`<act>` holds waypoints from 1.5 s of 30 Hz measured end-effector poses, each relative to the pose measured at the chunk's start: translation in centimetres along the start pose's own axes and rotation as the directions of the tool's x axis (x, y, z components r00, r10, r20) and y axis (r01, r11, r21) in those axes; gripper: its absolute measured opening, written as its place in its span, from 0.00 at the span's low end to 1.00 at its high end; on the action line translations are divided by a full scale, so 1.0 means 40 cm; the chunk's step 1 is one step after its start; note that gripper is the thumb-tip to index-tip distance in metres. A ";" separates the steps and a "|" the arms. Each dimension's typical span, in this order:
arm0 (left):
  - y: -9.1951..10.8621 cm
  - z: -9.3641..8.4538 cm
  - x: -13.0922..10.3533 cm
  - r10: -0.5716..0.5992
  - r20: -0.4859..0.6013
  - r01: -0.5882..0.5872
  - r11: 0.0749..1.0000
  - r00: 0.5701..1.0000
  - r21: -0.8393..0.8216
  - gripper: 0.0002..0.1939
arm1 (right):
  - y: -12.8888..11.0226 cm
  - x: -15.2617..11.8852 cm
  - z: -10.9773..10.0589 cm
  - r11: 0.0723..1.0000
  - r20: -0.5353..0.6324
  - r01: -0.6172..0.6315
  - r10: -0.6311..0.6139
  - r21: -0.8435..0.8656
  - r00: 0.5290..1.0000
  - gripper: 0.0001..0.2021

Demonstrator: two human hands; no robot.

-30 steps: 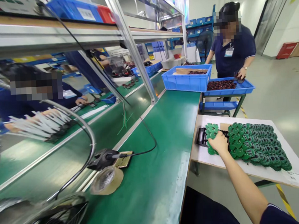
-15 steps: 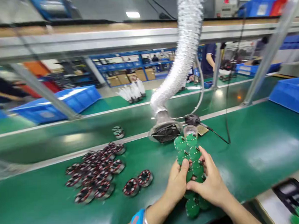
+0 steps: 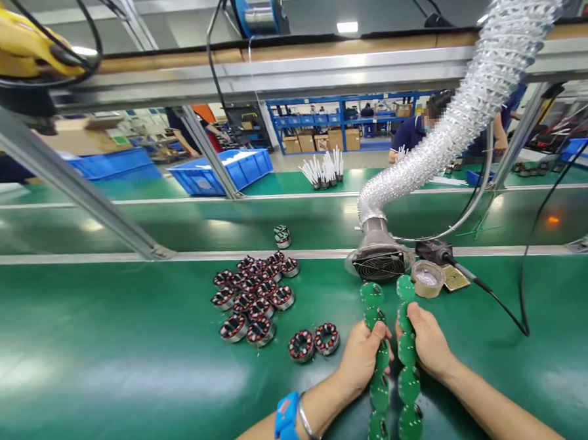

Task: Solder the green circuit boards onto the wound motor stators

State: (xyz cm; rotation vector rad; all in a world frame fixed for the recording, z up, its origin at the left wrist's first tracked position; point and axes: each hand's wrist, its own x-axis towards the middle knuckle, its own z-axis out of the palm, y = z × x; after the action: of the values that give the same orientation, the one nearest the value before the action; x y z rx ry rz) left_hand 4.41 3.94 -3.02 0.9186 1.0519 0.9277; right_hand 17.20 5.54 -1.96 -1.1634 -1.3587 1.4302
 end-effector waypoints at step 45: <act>0.082 -0.071 0.040 -0.029 0.236 -0.174 0.588 0.971 0.790 0.14 | 0.050 0.094 -0.052 0.382 0.255 0.460 -0.477 -0.802 0.841 0.17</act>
State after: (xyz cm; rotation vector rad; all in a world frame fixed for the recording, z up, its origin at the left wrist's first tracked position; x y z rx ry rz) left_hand 1.48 6.96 -1.09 1.8053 1.2561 0.3333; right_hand 18.40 9.53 -4.24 -1.1627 -2.2668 0.2490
